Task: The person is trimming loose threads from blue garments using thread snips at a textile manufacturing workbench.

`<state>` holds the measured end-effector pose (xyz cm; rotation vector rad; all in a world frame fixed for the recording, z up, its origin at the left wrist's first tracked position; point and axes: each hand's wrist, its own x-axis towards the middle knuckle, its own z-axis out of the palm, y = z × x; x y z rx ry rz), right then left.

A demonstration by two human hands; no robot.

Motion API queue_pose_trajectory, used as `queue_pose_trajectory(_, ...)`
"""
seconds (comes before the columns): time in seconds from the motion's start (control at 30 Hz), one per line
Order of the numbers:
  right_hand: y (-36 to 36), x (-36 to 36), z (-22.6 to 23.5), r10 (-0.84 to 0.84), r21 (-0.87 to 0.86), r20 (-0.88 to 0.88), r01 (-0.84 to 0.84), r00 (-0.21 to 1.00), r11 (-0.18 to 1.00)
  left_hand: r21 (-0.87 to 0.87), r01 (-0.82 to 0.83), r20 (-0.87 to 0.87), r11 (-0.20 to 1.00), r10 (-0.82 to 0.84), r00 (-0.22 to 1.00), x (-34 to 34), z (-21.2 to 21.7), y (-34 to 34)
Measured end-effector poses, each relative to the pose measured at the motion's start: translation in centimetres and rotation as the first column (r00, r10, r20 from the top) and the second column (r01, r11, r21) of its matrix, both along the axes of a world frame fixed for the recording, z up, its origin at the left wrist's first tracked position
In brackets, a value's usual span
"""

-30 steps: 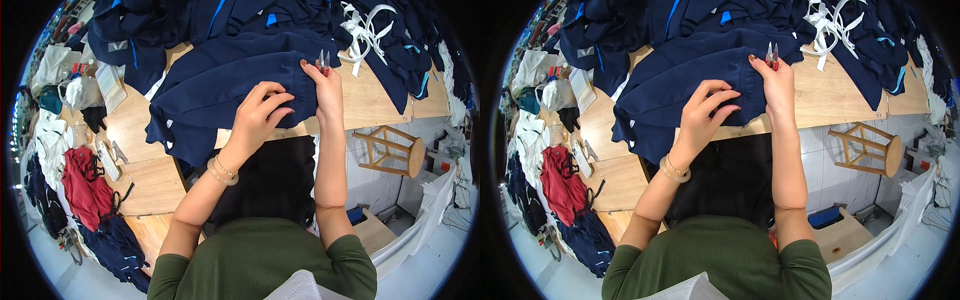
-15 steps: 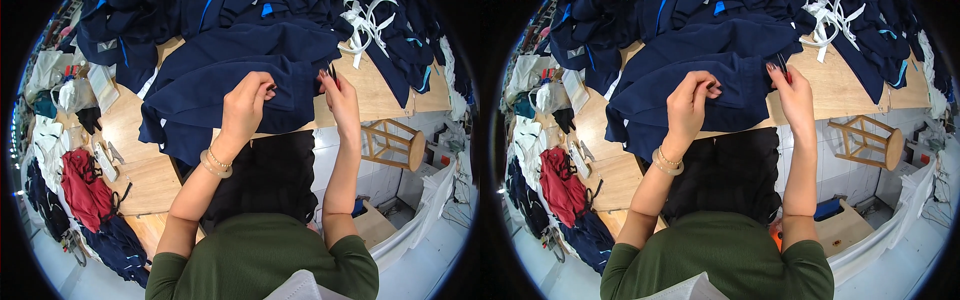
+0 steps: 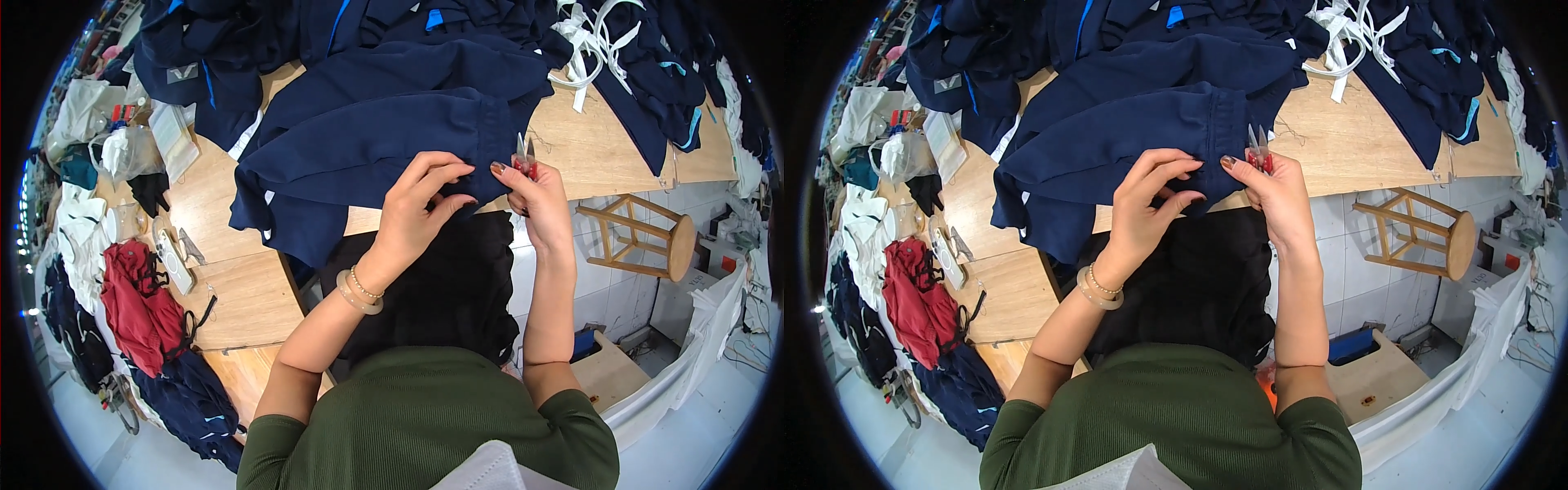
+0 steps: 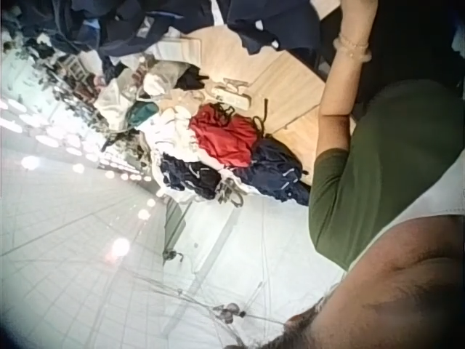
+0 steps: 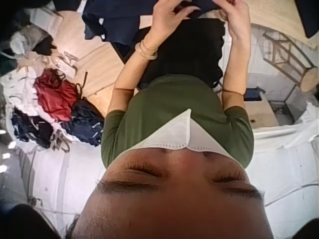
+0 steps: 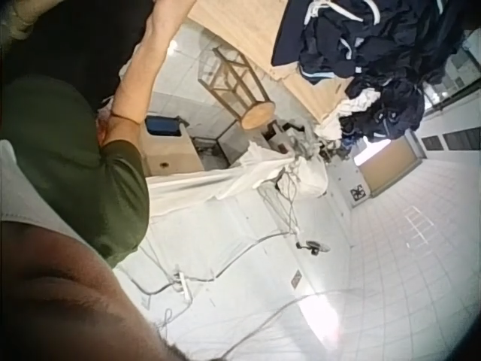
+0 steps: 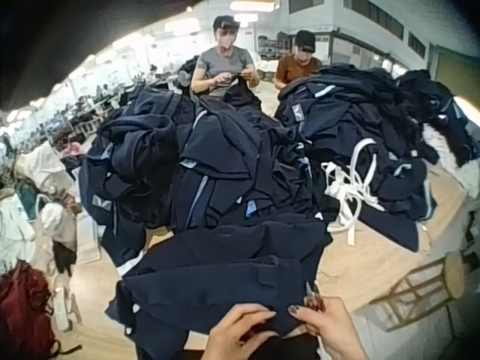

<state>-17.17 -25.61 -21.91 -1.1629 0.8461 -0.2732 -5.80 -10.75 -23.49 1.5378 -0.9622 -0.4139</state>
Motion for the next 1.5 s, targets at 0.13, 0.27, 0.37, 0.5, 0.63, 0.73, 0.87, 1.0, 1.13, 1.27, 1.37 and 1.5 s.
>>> queue_pose_trajectory(0.13,0.6,0.9,2.3,-0.063,0.131,0.06,0.054,0.996,0.99,-0.073,-0.029,-0.055,0.997,0.026,0.998,0.1,1.5,-0.1)
queue_pose_trajectory(0.27,0.7,1.3,2.6,-0.053,0.186,0.103,0.033,0.993,0.982,-0.089,-0.069,0.085,0.994,0.076,0.993,0.7,2.1,0.1)
queue_pose_trajectory(0.37,0.9,1.4,2.5,-0.036,0.143,0.09,0.023,0.995,0.99,-0.116,-0.111,0.138,0.987,0.127,0.982,0.9,2.0,-0.3)
queue_pose_trajectory(0.5,1.2,1.8,3.9,-0.037,-0.004,0.085,0.037,0.996,0.999,-0.066,-0.102,0.159,0.993,0.112,0.981,1.4,1.7,-0.5)
queue_pose_trajectory(0.63,1.0,0.6,3.3,-0.085,-0.333,0.063,0.101,0.994,0.937,-0.083,-0.13,0.137,0.988,0.141,0.981,1.7,1.4,-0.7)
queue_pose_trajectory(0.73,1.2,-0.6,4.0,0.096,-0.662,0.079,-0.02,0.992,0.749,-0.087,-0.126,0.123,0.988,0.136,0.983,2.0,1.5,-1.0)
queue_pose_trajectory(0.87,2.3,-0.9,5.0,0.063,-0.582,0.035,-0.031,0.997,0.813,-0.056,-0.119,0.123,0.991,0.125,0.984,2.0,1.8,-1.0)
queue_pose_trajectory(1.0,2.8,-1.0,5.2,0.081,-0.629,-0.103,-0.128,0.991,0.767,-0.054,-0.139,0.138,0.989,0.145,0.98,2.0,2.1,-1.1)
queue_pose_trajectory(1.13,3.5,-0.6,4.5,0.099,-0.664,-0.131,-0.161,0.986,0.73,-0.05,-0.134,0.117,0.99,0.139,0.983,1.9,2.2,-1.0)
queue_pose_trajectory(1.27,3.9,-0.1,4.3,0.087,-0.701,-0.174,-0.186,0.981,0.689,-0.064,-0.157,0.122,0.986,0.164,0.979,1.7,2.0,-1.1)
queue_pose_trajectory(1.37,3.9,0.0,4.4,0.084,-0.708,-0.196,-0.201,0.977,0.677,-0.055,-0.151,0.12,0.987,0.157,0.98,1.7,2.0,-1.0)
queue_pose_trajectory(1.5,4.0,0.2,4.6,0.081,-0.722,-0.239,-0.233,0.968,0.652,-0.051,-0.146,0.127,0.988,0.152,0.98,1.6,2.0,-1.0)
